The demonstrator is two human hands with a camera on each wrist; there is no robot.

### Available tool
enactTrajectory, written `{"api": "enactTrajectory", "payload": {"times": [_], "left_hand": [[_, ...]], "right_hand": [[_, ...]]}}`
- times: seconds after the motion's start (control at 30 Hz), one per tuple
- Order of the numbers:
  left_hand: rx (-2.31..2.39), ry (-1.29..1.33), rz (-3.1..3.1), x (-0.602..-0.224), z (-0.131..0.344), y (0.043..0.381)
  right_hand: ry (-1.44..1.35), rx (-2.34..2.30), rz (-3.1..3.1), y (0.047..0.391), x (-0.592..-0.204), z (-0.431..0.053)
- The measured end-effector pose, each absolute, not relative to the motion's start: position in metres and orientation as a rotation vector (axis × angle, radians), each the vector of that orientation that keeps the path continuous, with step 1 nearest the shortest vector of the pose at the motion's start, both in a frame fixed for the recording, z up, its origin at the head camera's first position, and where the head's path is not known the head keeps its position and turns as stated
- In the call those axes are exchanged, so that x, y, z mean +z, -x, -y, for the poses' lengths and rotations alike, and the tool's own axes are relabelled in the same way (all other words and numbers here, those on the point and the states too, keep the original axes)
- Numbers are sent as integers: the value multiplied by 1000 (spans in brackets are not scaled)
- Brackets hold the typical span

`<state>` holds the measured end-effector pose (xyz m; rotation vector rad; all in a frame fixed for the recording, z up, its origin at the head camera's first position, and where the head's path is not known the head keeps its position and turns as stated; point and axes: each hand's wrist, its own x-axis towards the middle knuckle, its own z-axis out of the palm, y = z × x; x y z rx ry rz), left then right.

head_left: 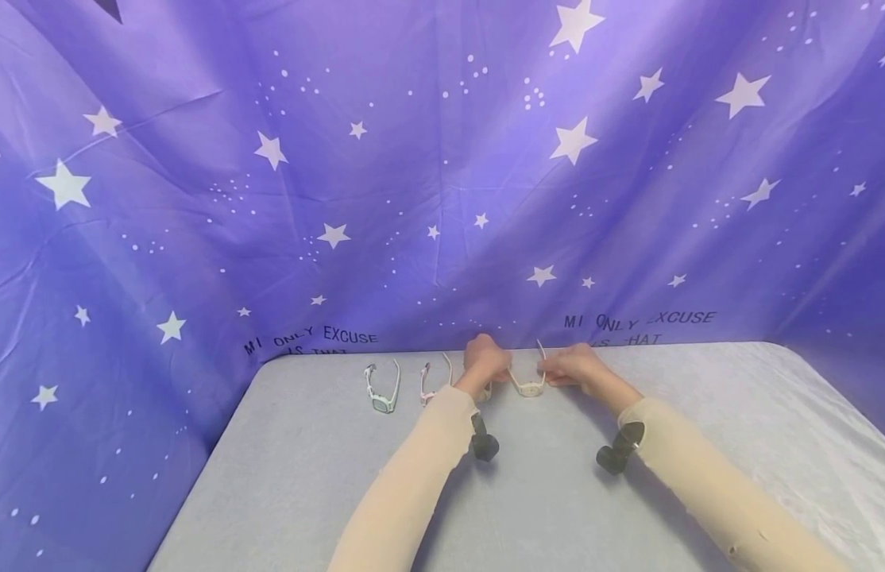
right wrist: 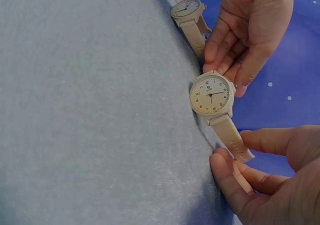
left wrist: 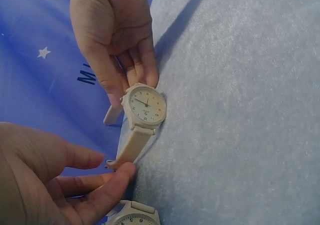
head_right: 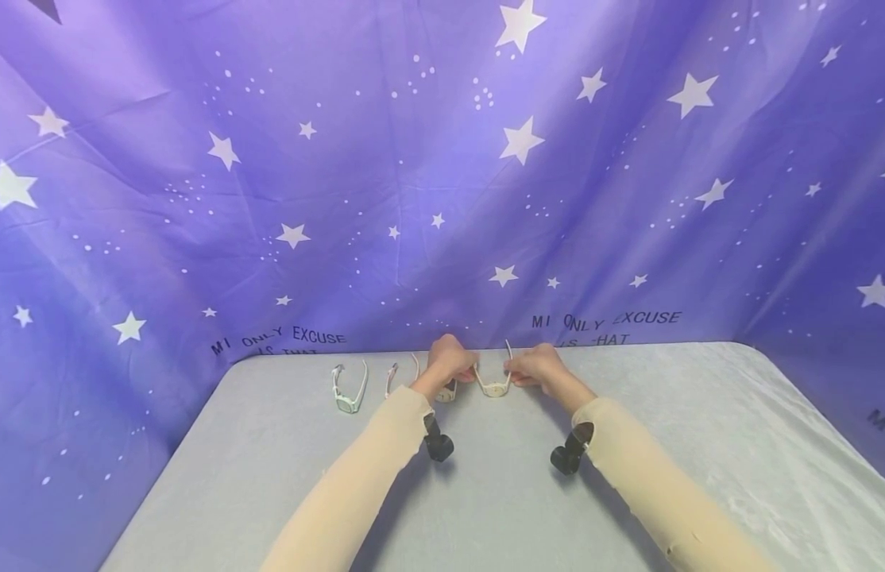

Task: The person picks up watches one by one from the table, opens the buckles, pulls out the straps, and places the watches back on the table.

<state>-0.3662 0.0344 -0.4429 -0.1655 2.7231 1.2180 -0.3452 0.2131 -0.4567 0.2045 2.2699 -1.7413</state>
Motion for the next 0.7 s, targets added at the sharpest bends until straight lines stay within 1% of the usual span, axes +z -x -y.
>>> {"api": "enactTrajectory", "payload": {"times": [0.17, 0.47, 0.7], "left_hand": [[1263, 150, -2687, -442, -34, 367], [1299, 203, -2637, -446, -37, 370], [1329, 171, -2655, -449, -39, 364]], "right_hand": [[-219, -1758, -2264, 349, -459, -214], [-225, -1761, -2239, 347, -457, -216], [-247, -1728, -2281, 343, -457, -220]]}}
